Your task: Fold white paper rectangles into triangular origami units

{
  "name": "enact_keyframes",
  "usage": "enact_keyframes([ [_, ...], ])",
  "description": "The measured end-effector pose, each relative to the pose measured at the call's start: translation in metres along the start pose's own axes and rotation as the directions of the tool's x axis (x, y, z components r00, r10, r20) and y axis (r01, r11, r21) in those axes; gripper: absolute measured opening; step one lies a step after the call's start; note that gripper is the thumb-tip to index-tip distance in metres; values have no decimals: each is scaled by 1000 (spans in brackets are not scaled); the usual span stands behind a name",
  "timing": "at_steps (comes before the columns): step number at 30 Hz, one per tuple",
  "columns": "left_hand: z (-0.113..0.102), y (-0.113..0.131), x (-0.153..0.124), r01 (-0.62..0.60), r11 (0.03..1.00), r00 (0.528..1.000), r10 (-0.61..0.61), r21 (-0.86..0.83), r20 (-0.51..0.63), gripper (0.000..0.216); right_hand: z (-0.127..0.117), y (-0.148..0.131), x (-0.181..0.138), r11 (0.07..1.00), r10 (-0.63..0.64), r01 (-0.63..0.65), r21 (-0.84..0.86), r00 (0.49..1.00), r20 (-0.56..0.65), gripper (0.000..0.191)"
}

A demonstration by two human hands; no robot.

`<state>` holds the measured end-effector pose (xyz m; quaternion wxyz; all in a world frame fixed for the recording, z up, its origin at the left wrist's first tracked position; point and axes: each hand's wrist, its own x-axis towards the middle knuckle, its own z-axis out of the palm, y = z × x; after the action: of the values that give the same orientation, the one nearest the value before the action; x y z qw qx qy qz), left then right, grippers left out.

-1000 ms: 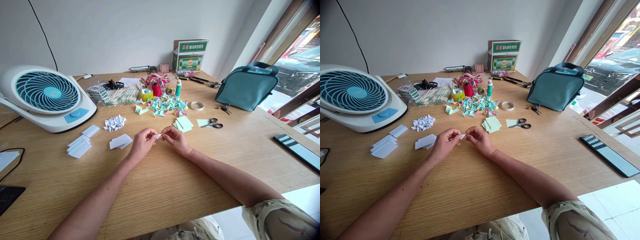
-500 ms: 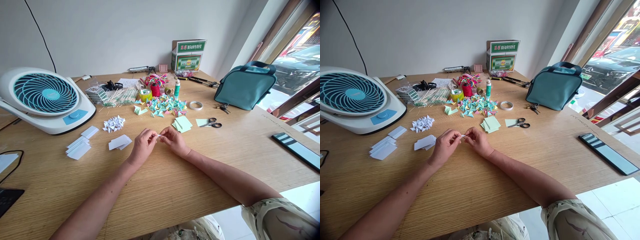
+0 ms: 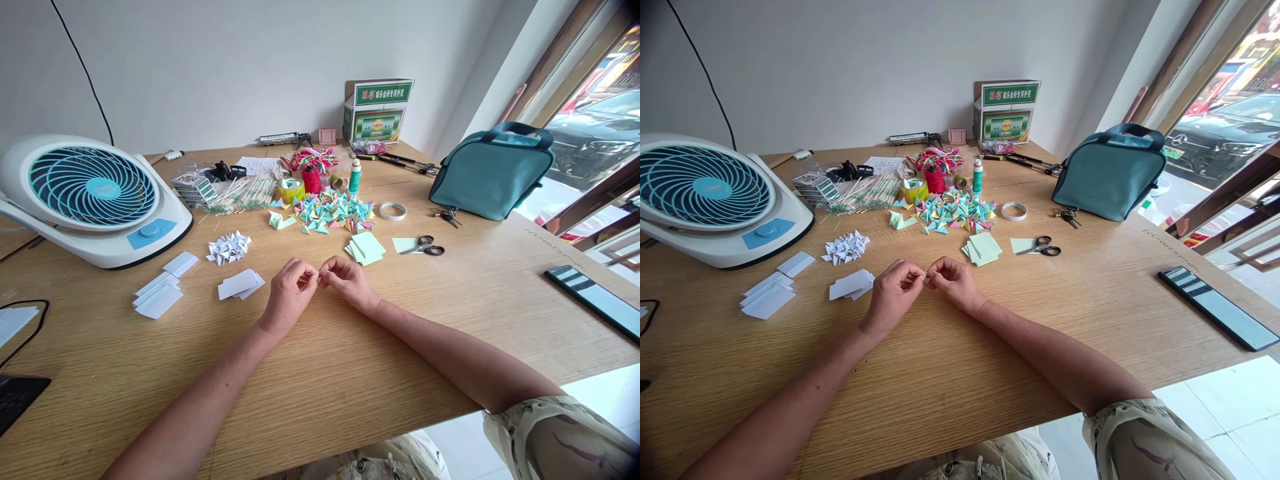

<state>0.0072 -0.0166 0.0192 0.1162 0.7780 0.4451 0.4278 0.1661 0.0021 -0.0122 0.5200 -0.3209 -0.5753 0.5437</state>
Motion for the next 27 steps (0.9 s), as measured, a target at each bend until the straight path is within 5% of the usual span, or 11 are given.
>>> enact_keyframes([
  [11,3,-4,0,200,969,979,-202,-144,5,15,4,1,-1,999,-16,13,-44,999,-51,35],
  [27,0,-10,2,316,919,948,-300,-235,102,13,3,2,-2,984,-71,59,-166,995,-68,27],
])
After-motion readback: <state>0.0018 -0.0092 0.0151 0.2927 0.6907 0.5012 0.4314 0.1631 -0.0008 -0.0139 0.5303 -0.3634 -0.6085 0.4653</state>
